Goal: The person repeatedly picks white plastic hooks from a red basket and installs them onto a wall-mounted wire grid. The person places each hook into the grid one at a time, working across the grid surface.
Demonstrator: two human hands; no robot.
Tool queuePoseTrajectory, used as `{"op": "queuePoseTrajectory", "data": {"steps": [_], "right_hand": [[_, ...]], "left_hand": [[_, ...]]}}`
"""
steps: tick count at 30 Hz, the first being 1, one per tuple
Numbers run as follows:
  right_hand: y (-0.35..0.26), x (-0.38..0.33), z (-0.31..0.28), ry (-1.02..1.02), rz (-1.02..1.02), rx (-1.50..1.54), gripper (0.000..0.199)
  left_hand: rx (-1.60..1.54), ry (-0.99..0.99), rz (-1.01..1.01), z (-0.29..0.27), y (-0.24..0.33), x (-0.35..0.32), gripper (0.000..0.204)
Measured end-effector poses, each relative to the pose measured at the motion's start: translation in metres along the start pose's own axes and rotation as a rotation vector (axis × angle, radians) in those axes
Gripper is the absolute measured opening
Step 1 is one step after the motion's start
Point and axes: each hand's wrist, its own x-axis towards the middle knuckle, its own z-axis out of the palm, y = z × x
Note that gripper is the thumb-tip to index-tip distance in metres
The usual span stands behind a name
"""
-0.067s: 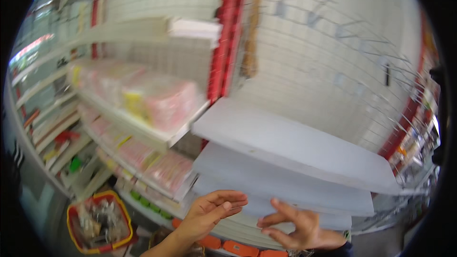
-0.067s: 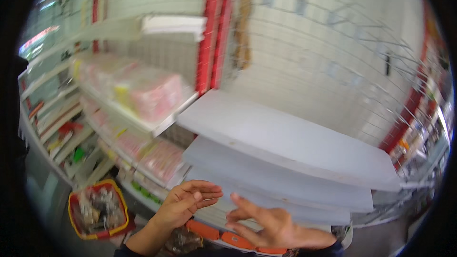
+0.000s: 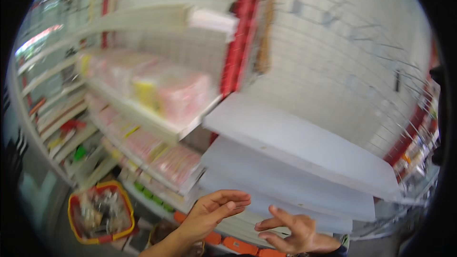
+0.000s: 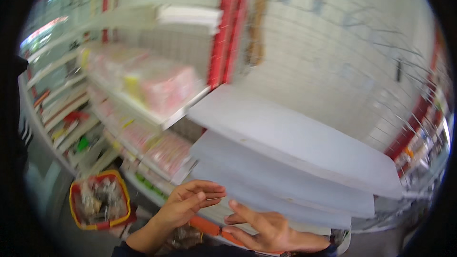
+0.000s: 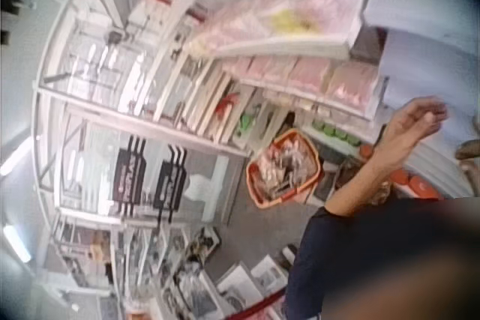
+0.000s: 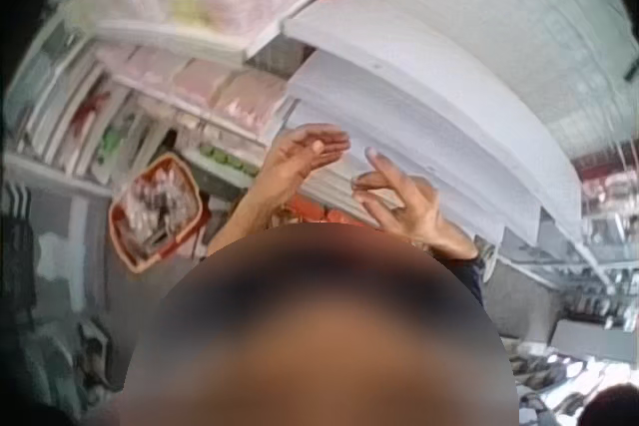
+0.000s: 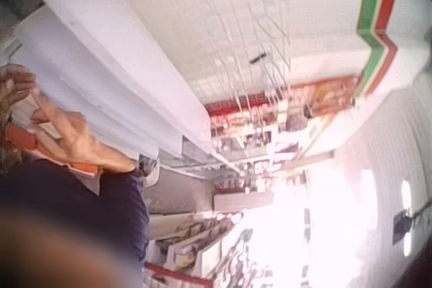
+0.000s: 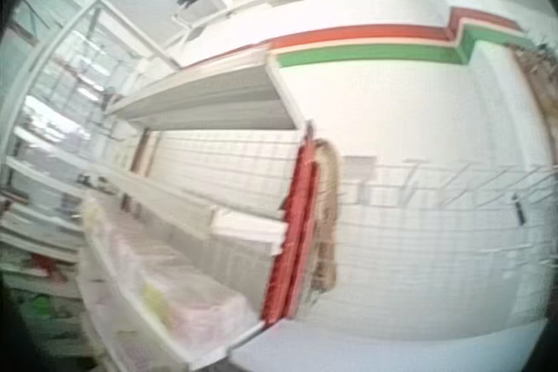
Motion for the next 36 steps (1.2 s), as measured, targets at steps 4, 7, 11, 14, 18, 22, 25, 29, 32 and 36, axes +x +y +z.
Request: {"op": "queuePoseTrajectory", "data": {"steps": [4,7,11,14,18,22,25,29,32,36], "right_hand": [[0.019,0.004,0.082,-0.014,-0.033,0.109,0.061],[0.019,0.006,0.142,-0.105,0.044,0.231,0.052],[0.016,0.014,0.240,-0.167,0.206,0.452,0.048],[0.015,0.026,0.307,-0.289,0.422,0.642,0.042],[0.003,0.029,0.411,-0.573,0.499,0.656,0.033],[-0.012,0.029,0.516,-0.782,0.425,0.646,0.031],[-0.022,0.035,0.590,-0.846,0.275,0.472,0.027],[-0.045,0.046,0.672,-0.792,-0.065,0.322,0.021],[-0.064,0.048,0.708,-0.888,-0.080,0.381,0.020],[-0.082,0.037,0.722,-1.055,-0.048,0.356,0.021]], "left_hand": [[-0.014,0.249,0.041,-0.030,-0.016,-0.056,0.035],[-0.048,0.486,0.112,-0.053,-0.027,-0.111,0.034],[-0.080,0.765,0.181,-0.082,-0.033,-0.186,0.033],[-0.069,0.969,0.177,-0.103,-0.028,-0.231,0.031],[-0.095,1.186,0.194,-0.141,-0.028,-0.298,0.029],[-0.118,1.380,0.185,-0.174,-0.029,-0.360,0.028],[-0.129,1.491,0.162,-0.195,-0.028,-0.403,0.027],[-0.131,1.550,0.153,-0.222,-0.023,-0.450,0.028],[-0.098,1.560,0.125,-0.243,-0.016,-0.477,0.029],[-0.077,1.583,0.093,-0.269,-0.005,-0.501,0.028]]}}
